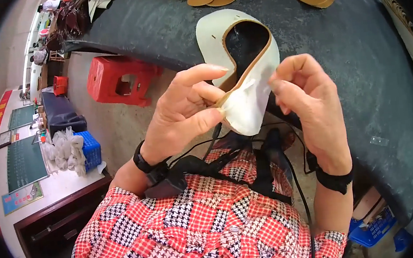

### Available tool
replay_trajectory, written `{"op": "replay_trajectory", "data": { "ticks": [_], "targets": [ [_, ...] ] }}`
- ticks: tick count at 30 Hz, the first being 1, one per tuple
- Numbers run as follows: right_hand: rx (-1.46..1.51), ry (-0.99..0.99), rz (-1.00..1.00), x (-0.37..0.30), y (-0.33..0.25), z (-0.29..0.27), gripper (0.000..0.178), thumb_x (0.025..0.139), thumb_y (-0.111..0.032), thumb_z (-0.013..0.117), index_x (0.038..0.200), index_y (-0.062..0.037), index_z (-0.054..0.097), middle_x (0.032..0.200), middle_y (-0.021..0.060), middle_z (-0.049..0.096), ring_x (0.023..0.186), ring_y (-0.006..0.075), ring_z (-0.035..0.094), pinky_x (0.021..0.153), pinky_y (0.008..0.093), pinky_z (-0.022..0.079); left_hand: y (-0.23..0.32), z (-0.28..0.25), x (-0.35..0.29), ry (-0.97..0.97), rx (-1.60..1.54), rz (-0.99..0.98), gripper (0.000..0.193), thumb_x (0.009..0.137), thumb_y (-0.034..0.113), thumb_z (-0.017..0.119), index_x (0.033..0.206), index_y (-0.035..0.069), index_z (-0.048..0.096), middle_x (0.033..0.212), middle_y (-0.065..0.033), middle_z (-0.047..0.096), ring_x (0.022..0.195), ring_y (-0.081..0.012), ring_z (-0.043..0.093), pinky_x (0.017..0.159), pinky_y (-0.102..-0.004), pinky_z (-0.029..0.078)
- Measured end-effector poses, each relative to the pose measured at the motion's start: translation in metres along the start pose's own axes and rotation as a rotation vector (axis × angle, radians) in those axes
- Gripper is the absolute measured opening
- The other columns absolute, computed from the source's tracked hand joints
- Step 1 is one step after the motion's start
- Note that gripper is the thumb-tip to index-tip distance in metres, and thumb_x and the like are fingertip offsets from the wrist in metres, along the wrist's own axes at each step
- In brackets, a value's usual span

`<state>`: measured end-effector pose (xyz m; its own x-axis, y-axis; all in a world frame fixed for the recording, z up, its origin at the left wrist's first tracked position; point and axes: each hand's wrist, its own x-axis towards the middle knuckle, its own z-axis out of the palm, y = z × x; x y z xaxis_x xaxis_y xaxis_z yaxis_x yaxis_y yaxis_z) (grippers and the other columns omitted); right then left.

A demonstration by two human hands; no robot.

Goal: The person is assembling and inspecting shoe upper components in a factory setting.

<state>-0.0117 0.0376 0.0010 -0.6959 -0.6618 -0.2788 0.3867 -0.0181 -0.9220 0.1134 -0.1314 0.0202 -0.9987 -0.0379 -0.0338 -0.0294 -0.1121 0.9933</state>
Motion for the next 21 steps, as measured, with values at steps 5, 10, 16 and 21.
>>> {"op": "replay_trajectory", "data": {
  "ticks": [5,10,16,21],
  "targets": [
    [-0.037,-0.242,0.043,-0.002,0.0,0.009,0.03,0.077,-0.002,0.059,0.106,0.0009,0.053,0.079,-0.0016,0.052,0.071,0.0044,0.049,0.063,0.0184,0.041,0.002,0.001,-0.004,-0.02,0.047,-0.038,0.058,0.081,-0.009,0.052,0.133,0.003,0.029,0.095,-0.0102,0.06,0.09,-0.0129,0.055,0.08,-0.0258,0.043],
    [-0.05,-0.335,0.094,0.004,0.003,0.004,0.009,0.077,-0.002,0.061,0.085,0.0011,0.059,0.073,-0.0025,0.054,0.068,0.0044,0.05,0.06,0.0184,0.041,0.0,-0.001,-0.002,-0.097,0.156,0.018,0.059,0.08,-0.01,0.054,0.133,0.003,0.031,0.095,-0.0078,0.06,0.09,-0.0112,0.055,0.081,-0.0249,0.043],
    [-0.162,-0.249,0.072,-0.007,-0.01,0.006,0.002,0.075,0.0,0.06,0.077,0.0009,0.059,0.072,-0.0025,0.055,0.065,0.0038,0.05,0.057,0.0175,0.039,0.006,-0.009,0.004,-0.06,0.194,-0.052,0.059,0.079,-0.008,0.058,0.132,0.003,0.035,0.092,-0.0075,0.062,0.088,-0.011,0.056,0.079,-0.0237,0.045],
    [-0.294,-0.16,-0.199,-0.022,-0.02,0.027,0.005,0.075,0.005,0.057,0.078,0.0009,0.058,0.068,-0.0039,0.053,0.06,0.0019,0.046,0.052,0.0169,0.036,0.008,-0.012,0.01,-0.088,0.198,-0.06,0.056,0.079,-0.008,0.058,0.13,0.003,0.037,0.089,-0.0088,0.064,0.089,-0.0111,0.057,0.079,-0.0238,0.046]
  ]
}}
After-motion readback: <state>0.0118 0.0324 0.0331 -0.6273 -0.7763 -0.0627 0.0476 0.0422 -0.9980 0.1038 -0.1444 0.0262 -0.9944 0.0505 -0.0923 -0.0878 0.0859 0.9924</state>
